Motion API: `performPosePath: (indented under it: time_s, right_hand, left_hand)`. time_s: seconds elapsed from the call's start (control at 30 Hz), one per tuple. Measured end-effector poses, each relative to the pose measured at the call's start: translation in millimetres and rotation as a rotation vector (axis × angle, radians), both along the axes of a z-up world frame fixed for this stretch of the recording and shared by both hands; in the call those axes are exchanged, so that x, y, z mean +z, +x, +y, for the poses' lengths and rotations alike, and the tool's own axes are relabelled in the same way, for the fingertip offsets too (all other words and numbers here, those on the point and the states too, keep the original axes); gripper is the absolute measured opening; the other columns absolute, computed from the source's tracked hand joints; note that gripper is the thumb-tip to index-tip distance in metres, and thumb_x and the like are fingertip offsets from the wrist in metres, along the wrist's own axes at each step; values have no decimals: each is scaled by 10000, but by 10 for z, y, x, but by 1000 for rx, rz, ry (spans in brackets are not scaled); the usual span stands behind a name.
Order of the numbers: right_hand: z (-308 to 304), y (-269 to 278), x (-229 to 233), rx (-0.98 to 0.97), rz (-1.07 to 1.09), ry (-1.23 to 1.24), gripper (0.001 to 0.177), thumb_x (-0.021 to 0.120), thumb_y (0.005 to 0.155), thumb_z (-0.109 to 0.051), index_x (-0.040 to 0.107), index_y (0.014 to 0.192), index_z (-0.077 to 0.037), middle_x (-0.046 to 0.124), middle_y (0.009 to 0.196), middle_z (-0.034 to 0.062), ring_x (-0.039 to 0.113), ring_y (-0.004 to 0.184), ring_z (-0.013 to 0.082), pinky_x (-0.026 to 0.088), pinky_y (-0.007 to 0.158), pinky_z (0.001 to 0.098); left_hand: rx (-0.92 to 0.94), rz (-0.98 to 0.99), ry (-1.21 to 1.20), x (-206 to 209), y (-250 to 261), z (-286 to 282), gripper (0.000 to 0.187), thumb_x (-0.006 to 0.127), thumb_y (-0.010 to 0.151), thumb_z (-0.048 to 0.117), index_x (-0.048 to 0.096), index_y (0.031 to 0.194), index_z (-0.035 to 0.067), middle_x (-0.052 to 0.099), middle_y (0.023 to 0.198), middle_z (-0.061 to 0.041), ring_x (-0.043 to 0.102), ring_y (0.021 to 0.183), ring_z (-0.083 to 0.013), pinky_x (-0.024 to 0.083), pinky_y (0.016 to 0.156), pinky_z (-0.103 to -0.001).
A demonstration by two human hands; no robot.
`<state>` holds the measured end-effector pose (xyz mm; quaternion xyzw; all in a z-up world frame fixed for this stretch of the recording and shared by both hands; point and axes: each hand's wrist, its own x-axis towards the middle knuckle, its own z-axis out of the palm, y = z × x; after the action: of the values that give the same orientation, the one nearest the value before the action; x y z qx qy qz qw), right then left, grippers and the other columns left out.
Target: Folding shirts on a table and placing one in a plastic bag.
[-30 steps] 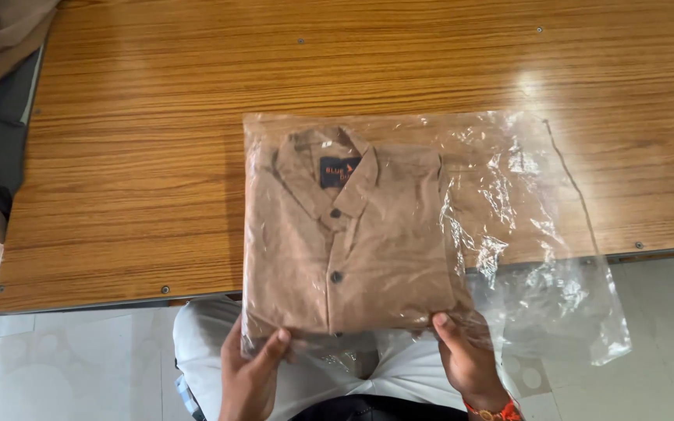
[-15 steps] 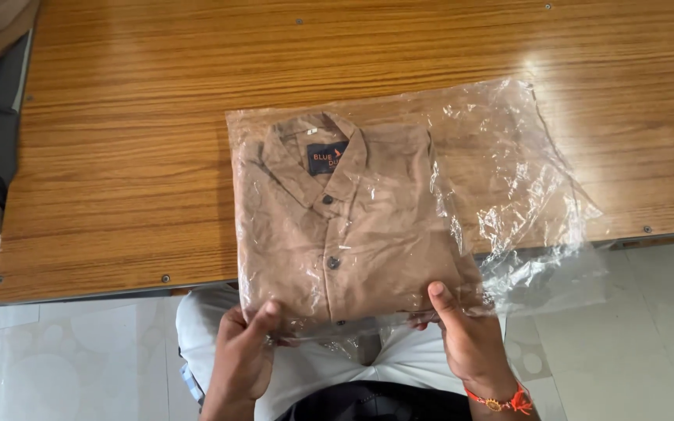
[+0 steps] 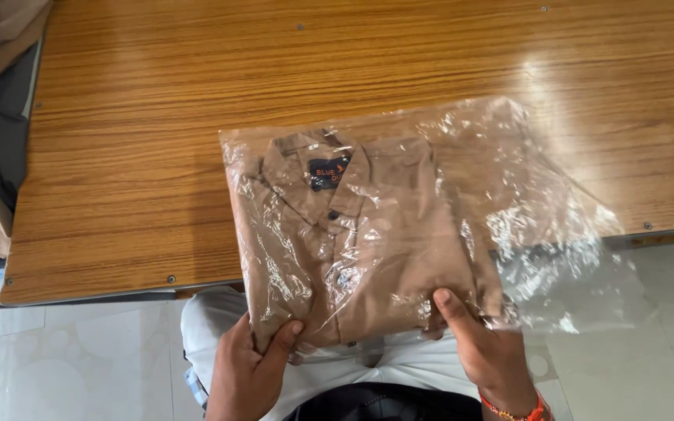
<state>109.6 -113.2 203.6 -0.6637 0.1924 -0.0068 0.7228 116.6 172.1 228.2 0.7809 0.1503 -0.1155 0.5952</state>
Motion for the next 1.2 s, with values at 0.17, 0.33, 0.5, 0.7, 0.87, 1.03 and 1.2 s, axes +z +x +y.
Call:
performPosePath:
  time_s: [0.17, 0.33, 0.5, 0.7, 0.87, 1.03, 1.2]
  right_hand:
    - [-285, -312, -508, 0, -604, -590, 243, 699, 1010, -149, 668, 1227, -44, 738, 989, 55, 678, 798, 129, 535, 743, 262]
    - [-474, -219, -1045, -481, -201, 431, 237, 593, 994, -237, 656, 1156, -75, 748, 1038, 40, 717, 875, 166, 557, 765, 302]
    - [-110, 112, -655, -105, -150, 274, 253, 652, 982, -184, 629, 1133, 18, 736, 928, 131, 729, 764, 254, 584, 659, 407]
    - [-171, 55, -634, 173, 41, 191, 262, 634, 969, -166, 643, 1123, 45, 724, 852, 139, 715, 743, 272, 574, 648, 426]
    - [-216, 13, -714, 249, -39, 201, 377, 652, 968, -154, 562, 1294, 14, 708, 976, 125, 680, 809, 224, 578, 699, 406]
    - [-520, -134, -1255, 262, 11, 282, 497, 673, 924, -118, 518, 1386, -23, 693, 1086, 90, 650, 944, 207, 567, 777, 405]
    - [-766, -279, -2062, 387, 151, 170, 402, 698, 907, -125, 602, 1281, -13, 737, 1090, 111, 683, 1040, 229, 579, 883, 402]
  left_hand:
    - [-81, -515, 247, -142, -106, 167, 160, 776, 848, 169, 790, 890, 15, 769, 692, -53, 745, 620, -110, 555, 572, -298]
    - [-57, -846, 55, -58, -78, 128, 175, 760, 916, 157, 746, 961, -12, 761, 893, -80, 736, 819, -163, 575, 703, -309]
    - [132, -263, -191, -698, 136, 150, 182, 729, 927, 137, 758, 926, -43, 735, 753, -98, 645, 647, -161, 537, 563, -316]
    - [202, -41, -541, -1164, -56, 202, 234, 693, 932, 123, 680, 1013, -96, 707, 749, -103, 646, 612, -177, 531, 539, -345]
    - [46, -35, -599, -1527, -202, 517, 762, 822, 802, 360, 550, 1338, -107, 719, 1126, -149, 655, 989, -180, 530, 844, -346]
    - [-52, -71, -973, -1270, -122, 602, 1056, 845, 750, 508, 382, 1469, -112, 608, 1419, -203, 600, 1305, -259, 476, 1069, -379]
    - [-94, -24, -760, -1322, -114, 468, 823, 826, 797, 352, 459, 1396, -78, 692, 1262, -182, 665, 1149, -230, 542, 960, -376]
